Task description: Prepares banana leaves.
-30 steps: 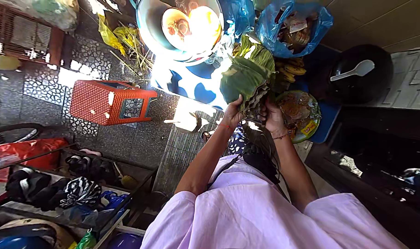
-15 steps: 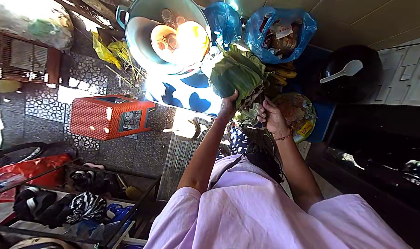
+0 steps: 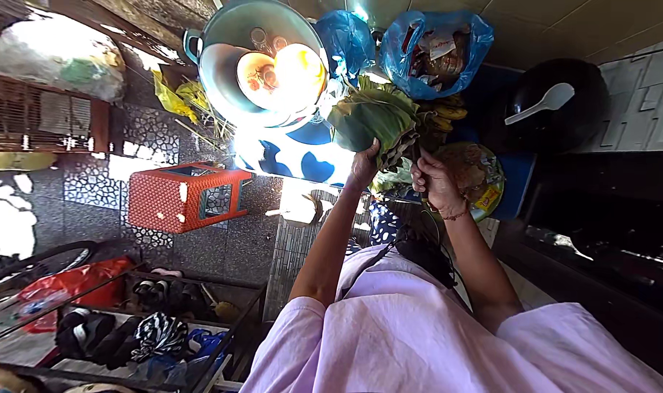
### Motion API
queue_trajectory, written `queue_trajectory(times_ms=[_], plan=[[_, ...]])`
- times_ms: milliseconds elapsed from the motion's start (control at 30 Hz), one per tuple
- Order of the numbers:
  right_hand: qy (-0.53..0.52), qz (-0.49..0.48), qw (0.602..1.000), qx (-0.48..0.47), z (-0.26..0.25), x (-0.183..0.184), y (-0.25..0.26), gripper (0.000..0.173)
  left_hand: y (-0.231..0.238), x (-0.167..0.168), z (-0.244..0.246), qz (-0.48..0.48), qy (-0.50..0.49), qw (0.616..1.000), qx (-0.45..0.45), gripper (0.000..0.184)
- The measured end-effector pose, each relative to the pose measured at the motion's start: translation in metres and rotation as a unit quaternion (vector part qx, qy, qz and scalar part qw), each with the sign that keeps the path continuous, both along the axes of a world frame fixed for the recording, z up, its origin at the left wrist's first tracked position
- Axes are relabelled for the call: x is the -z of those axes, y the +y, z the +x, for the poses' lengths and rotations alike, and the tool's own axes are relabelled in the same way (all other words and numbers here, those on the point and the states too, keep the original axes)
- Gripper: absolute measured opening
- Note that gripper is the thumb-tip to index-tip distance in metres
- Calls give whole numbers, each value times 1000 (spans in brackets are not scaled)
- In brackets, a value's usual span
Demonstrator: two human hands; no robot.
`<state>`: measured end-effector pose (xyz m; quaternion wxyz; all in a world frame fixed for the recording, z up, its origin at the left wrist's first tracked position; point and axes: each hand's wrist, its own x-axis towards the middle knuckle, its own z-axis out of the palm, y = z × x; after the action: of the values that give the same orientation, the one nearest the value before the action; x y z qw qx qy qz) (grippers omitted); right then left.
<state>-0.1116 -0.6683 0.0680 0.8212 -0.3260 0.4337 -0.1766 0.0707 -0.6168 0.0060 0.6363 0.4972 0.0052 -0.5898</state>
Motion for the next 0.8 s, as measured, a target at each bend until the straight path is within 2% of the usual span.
queue_trajectory(times_ms=[67,100,167,233,267,367,500,700,767,800], plan=[[103,-118,987,-41,-2,-4,2,42,1,-5,4,21,-13,1000,6,24],[157,-198,966,-60,-3,-1,4,42,2,-8,5,27,-21,999,9,24],[256,-357,891,-112,-5,7,6,41,3,-14,5,37,-35,999,4,24],[303,-479,812,-137,2,26,-2,36,5,-16,5,36,-61,997,3,22],[315,-515,784,-146,5,35,-5,36,6,-16,5,43,-74,996,4,23],[325,-562,740,-178,8,46,-10,36,9,-18,6,77,-96,992,-1,26],[327,-563,732,-201,8,61,-13,38,12,-19,11,97,-123,988,-11,24],[400,-407,783,-247,-23,117,-43,44,29,-37,46,73,-106,989,-68,19],[434,-353,776,-290,-28,130,-58,45,33,-48,55,53,-97,990,-92,19],[457,-333,758,-324,-27,129,-64,46,36,-53,56,45,-92,990,-102,18]])
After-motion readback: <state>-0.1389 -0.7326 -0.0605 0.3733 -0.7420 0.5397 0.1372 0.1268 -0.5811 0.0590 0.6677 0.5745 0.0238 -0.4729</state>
